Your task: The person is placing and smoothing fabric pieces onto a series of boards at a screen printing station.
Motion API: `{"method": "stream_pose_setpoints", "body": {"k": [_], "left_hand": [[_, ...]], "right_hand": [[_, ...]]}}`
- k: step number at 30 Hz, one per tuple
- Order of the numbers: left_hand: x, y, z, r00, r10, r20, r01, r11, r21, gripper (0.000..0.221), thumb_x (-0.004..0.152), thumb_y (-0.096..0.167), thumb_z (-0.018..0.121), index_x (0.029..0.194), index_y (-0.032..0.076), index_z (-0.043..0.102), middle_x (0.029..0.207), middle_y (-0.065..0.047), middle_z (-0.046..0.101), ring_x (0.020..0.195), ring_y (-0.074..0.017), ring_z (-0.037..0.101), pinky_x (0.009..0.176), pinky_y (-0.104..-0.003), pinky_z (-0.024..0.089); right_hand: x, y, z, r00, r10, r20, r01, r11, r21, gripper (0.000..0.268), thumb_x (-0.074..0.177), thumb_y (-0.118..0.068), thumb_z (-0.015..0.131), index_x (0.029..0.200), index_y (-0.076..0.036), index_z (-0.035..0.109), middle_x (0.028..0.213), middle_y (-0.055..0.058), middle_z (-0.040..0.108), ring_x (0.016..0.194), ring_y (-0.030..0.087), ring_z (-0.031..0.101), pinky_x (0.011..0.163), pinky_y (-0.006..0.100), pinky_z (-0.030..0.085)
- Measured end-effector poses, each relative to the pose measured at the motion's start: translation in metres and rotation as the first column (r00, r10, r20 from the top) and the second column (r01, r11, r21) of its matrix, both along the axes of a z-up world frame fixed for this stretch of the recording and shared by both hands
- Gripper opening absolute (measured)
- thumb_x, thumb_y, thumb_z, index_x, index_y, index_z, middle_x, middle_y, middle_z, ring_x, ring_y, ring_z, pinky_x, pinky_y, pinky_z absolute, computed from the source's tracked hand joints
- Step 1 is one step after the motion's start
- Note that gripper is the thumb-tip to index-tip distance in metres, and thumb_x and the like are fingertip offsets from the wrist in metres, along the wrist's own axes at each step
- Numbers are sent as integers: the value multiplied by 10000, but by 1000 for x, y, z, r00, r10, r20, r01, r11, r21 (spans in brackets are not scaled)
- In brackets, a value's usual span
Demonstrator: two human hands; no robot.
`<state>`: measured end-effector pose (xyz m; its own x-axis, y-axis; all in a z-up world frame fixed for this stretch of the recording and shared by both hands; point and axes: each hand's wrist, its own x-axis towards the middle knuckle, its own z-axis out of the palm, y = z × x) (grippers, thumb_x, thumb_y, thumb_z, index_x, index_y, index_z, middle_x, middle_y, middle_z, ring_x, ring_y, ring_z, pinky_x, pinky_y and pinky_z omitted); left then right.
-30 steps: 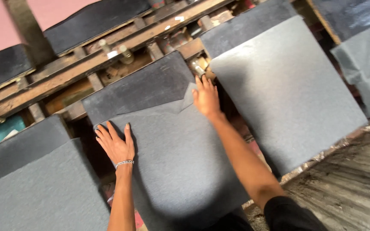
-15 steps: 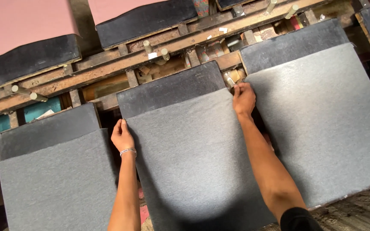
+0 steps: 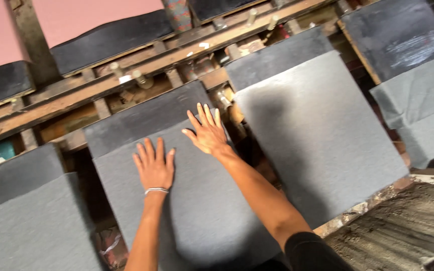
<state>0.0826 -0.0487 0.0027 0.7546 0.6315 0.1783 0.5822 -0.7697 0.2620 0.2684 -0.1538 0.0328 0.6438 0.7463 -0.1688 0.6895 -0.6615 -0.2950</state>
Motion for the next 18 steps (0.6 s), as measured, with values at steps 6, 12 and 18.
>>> {"method": "stream_pose_setpoints", "body": {"k": [6,12,18], "left_hand": [[1,-26,-27,979,112,171,-109,994,-25,712,1039,508,567,1583,63,453,1588,-342,390,1507,-518,265,1241,-623,171],[48,-243,47,871,417,261,-233,817,-528,832,935,389,611,1580,-25,288,1645,-365,169,1562,-501,31,1245,-591,45],[106,-452,42,845,504,178,-324,748,-579,883,863,405,691,1584,64,312,1693,-281,128,1578,-486,22,1256,-574,52]], "right_hand": [[26,-126,29,962,-123,244,45,952,303,729,1002,-544,590,1575,-127,420,1620,253,358,1515,439,305,1171,688,247],[155,-319,-6,934,-327,146,330,944,4,765,1012,-635,361,1615,-169,284,1664,287,173,1548,455,104,1198,692,50],[280,-271,22,971,-240,-5,238,966,-99,845,974,-723,191,1660,-234,121,1707,232,-52,1583,351,-95,1210,654,-88]]}}
